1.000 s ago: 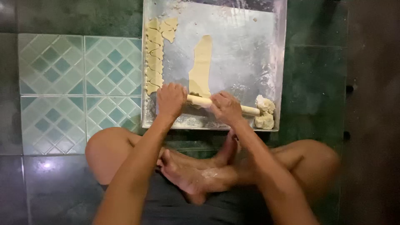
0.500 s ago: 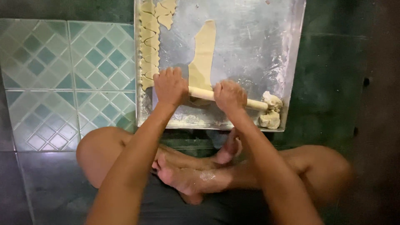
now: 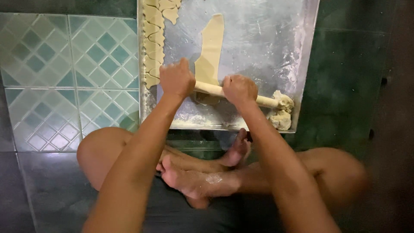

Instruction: Rolling out dough and cutting it into small shapes using a cutter on a metal tray

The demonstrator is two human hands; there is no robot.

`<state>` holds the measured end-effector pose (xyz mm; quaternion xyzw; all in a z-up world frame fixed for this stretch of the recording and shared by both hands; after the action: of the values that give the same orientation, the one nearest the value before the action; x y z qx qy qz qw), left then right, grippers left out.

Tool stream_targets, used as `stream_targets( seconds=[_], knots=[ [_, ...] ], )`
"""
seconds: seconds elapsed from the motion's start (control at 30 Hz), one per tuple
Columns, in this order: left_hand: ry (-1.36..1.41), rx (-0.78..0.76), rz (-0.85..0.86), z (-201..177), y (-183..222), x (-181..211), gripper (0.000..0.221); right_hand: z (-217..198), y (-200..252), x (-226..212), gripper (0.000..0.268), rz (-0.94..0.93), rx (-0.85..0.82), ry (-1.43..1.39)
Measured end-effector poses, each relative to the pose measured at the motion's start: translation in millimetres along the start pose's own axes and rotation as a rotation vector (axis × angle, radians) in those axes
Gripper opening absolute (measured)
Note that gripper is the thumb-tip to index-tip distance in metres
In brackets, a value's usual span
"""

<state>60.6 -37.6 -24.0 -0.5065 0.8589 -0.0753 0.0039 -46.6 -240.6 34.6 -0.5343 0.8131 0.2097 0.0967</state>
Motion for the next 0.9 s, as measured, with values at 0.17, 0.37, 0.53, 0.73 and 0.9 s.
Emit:
stream_targets(
  seconds=[0.17,0.37,0.53,0.73,0.9],
  knots=[
    [-0.01,-0.07,-0.023,8.4,-4.7,1.9,0.021,11.6,-7.9,7.1,0.049,0.026,0.061,0.163],
    [0.007,-0.139,-0.033,7.3,-16.8,4.2,0.019,3.5,-12.3,4.1,0.048,0.049,0.049,0.125],
    [-0.039,-0.051,0.006,-9.1,2.1,1.6,0.013,16.8,4.6,5.0,0.045,-0.058,0.145,0.105],
    [-0.041,0.028,0.072,-27.8,35.5,5.6,0.014,2.2,37.7,-15.7,0.034,-0.119,0.339,0.09],
    [-0.001,0.149,0.039,-64.9,55.1,8.6,0.016,26.7,50.1,-11.9,0.033,-0.131,0.357,0.215]
  ],
)
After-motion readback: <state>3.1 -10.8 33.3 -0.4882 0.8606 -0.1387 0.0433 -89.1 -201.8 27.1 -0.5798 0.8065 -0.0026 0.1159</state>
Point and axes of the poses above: each hand's wrist, its own y-axis away from the middle knuckle, its own z-axis out of the palm, x = y × z, the point moved 2 cm from there along -y, towards the middle knuckle, and after that the axes turned 7 degrees about -y, right-handed, at the moved point
